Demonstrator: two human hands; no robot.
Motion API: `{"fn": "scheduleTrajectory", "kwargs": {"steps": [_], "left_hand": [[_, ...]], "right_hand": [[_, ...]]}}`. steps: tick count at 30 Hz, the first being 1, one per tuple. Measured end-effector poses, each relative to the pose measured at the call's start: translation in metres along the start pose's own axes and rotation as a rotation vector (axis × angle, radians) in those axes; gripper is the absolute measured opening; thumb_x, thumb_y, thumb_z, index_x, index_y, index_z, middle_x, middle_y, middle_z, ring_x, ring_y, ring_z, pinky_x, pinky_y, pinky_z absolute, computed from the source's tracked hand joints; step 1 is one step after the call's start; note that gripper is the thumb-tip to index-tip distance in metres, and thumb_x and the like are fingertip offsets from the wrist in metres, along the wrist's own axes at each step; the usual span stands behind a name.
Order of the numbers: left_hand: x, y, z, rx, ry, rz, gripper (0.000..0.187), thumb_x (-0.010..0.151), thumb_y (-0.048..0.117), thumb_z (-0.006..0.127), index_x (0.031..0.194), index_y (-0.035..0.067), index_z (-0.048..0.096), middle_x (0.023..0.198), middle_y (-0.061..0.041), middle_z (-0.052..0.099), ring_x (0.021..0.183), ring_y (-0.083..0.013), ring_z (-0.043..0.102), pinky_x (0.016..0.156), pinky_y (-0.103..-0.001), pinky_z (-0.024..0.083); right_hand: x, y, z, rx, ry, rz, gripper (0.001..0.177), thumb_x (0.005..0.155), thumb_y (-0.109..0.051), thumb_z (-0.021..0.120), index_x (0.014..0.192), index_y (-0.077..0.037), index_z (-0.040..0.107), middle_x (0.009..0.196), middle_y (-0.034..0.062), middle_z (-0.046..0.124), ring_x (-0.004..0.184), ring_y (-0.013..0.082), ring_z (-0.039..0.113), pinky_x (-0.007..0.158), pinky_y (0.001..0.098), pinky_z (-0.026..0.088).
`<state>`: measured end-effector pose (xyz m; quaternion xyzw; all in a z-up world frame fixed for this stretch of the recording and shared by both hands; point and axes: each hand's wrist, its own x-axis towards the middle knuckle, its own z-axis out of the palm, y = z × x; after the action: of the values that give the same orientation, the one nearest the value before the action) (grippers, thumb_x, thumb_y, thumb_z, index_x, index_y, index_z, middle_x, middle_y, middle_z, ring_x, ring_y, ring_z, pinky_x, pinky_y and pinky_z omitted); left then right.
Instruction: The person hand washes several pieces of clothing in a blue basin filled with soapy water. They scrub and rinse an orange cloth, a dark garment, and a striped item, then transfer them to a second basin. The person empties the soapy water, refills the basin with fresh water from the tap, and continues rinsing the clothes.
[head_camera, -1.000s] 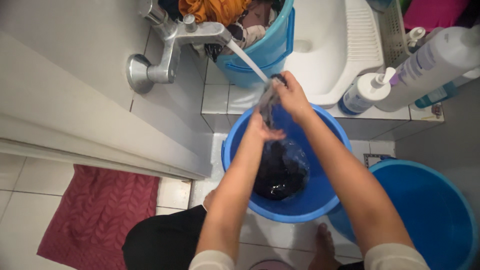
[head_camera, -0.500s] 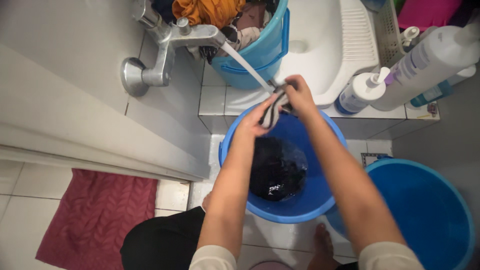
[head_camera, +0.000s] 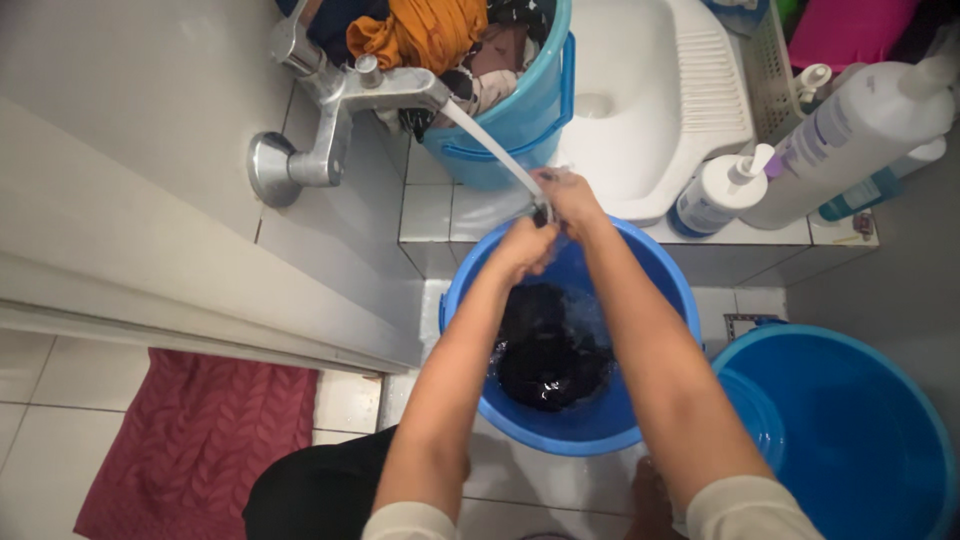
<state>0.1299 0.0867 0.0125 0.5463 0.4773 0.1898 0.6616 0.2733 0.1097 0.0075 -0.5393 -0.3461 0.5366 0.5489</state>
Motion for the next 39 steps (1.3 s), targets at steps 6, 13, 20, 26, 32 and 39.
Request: {"fn": "scheduleTrajectory", "kwargs": {"steps": [6, 13, 20, 26, 32, 39], "left_hand": [[-0.012, 0.026, 0.005, 0.820, 0.197, 0.255, 0.037, 0.089, 0.031, 0.057, 0.116, 0.007, 0.066, 0.111, -0.027, 0.069, 0.106, -0.0456, 0.064, 0.090, -0.056, 0.050], [0.015, 0.020, -0.012, -0.213, 0.059, -0.014, 0.030, 0.096, 0.030, 0.058, 0.124, 0.020, 0.056, 0.075, -0.007, 0.063, 0.056, -0.0190, 0.060, 0.042, -0.035, 0.048], [0.000, -0.006, -0.006, -0.149, -0.149, -0.154, 0.029, 0.101, 0.041, 0.057, 0.096, 0.012, 0.057, 0.068, -0.001, 0.055, 0.048, -0.0094, 0.047, 0.035, -0.024, 0.032], [-0.045, -0.018, 0.039, 0.663, -0.059, 0.224, 0.040, 0.101, 0.035, 0.057, 0.090, 0.000, 0.071, 0.082, -0.023, 0.070, 0.074, -0.0376, 0.066, 0.063, -0.048, 0.051], [-0.090, -0.009, 0.061, 1.019, -0.034, 0.220, 0.044, 0.096, 0.041, 0.053, 0.096, 0.005, 0.077, 0.099, -0.023, 0.074, 0.094, -0.0422, 0.071, 0.084, -0.055, 0.056], [-0.112, -0.012, 0.084, 1.153, -0.018, 0.424, 0.044, 0.103, 0.045, 0.055, 0.102, 0.005, 0.074, 0.099, -0.021, 0.075, 0.093, -0.0399, 0.073, 0.086, -0.053, 0.058]], "right_hand": [[0.035, 0.023, 0.004, -0.254, 0.256, -0.040, 0.042, 0.096, -0.037, 0.058, 0.092, 0.001, 0.074, 0.074, 0.0090, 0.069, 0.069, 0.0171, 0.058, 0.062, 0.0346, 0.048], [0.003, 0.004, 0.007, 0.501, -0.040, 0.250, 0.048, 0.089, -0.043, 0.062, 0.124, -0.011, 0.055, 0.096, 0.0134, 0.066, 0.055, 0.0246, 0.051, 0.045, 0.0364, 0.036], [-0.033, 0.012, 0.005, 0.434, -0.127, 0.080, 0.055, 0.089, -0.010, 0.063, 0.143, -0.017, 0.052, 0.113, 0.0142, 0.067, 0.074, 0.0170, 0.065, 0.063, 0.0314, 0.055], [-0.058, 0.032, -0.017, -0.089, 0.004, 0.090, 0.018, 0.096, -0.020, 0.071, 0.095, -0.003, 0.073, 0.074, 0.0041, 0.063, 0.063, 0.0143, 0.056, 0.055, 0.0306, 0.045], [-0.096, 0.031, -0.021, -0.486, 0.080, -0.065, 0.042, 0.101, -0.032, 0.063, 0.074, -0.001, 0.066, 0.063, 0.0063, 0.057, 0.059, 0.0139, 0.046, 0.056, 0.0365, 0.041], [-0.153, -0.011, -0.030, -0.739, 0.279, -0.223, 0.037, 0.092, -0.029, 0.059, 0.076, 0.005, 0.064, 0.068, 0.0252, 0.058, 0.059, 0.0295, 0.051, 0.062, 0.0489, 0.043]]}}
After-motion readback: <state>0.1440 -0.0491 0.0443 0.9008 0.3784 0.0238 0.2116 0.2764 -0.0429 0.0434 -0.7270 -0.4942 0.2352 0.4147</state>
